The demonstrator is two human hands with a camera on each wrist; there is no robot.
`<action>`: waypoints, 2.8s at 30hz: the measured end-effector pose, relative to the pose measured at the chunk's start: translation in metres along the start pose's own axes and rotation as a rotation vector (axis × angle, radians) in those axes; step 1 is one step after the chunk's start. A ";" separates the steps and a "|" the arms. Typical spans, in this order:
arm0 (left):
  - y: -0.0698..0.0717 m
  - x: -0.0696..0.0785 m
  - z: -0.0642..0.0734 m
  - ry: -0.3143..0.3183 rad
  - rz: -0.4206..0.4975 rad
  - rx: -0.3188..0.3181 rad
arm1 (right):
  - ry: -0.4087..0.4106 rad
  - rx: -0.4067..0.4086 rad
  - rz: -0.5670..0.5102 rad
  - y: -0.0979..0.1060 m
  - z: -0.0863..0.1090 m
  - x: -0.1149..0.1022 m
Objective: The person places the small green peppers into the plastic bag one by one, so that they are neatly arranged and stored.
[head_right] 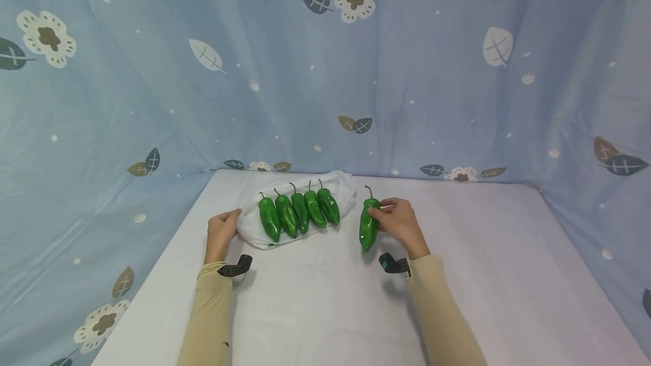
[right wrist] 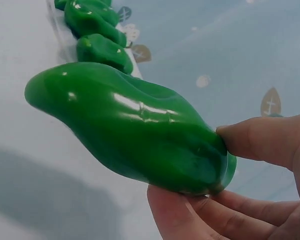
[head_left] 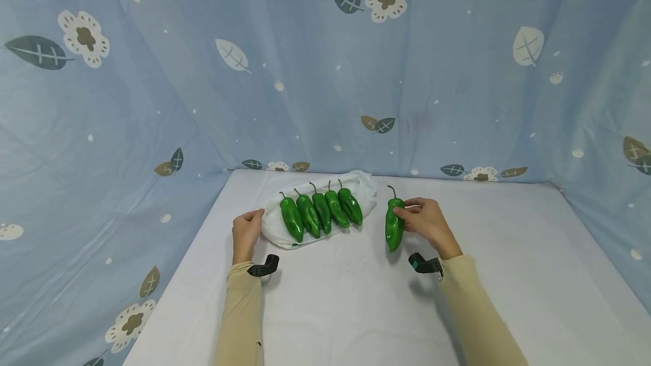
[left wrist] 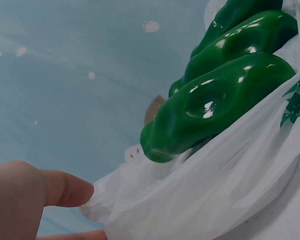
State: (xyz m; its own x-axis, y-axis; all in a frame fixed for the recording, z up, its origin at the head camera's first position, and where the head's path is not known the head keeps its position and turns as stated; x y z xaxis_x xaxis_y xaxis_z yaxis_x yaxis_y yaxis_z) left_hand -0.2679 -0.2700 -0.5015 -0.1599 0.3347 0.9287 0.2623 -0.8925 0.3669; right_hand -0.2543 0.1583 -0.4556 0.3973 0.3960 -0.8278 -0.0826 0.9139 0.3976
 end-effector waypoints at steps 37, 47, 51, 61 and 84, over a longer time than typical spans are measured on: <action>0.002 0.002 -0.005 -0.007 0.006 0.038 | 0.144 0.060 0.046 0.001 -0.030 -0.041; 0.002 0.003 -0.007 0.002 0.008 0.024 | 0.160 0.092 0.070 -0.003 -0.036 -0.046; 0.003 0.002 -0.012 -0.009 0.015 0.033 | 0.200 0.106 0.064 -0.006 -0.039 -0.050; 0.000 0.001 -0.006 0.019 0.005 0.021 | 0.205 0.131 0.128 -0.009 -0.042 -0.049; 0.001 0.001 -0.004 0.001 0.010 0.018 | 0.287 0.170 0.179 -0.026 -0.054 -0.058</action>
State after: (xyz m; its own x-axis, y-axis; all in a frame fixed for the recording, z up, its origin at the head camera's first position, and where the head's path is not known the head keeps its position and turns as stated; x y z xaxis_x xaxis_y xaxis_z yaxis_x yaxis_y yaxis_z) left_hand -0.2719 -0.2721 -0.5006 -0.1580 0.3258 0.9322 0.2811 -0.8901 0.3587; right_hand -0.3252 0.1165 -0.4391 0.1158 0.5793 -0.8068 0.0350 0.8094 0.5862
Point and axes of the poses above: each hand's wrist, its own z-axis away from the middle knuckle, its own y-axis out of the back of the hand, x = y × z, the point moved 2 cm from there along -z, towards the middle knuckle, and after that the axes turned 12 degrees about -y, right-handed, at the moved point
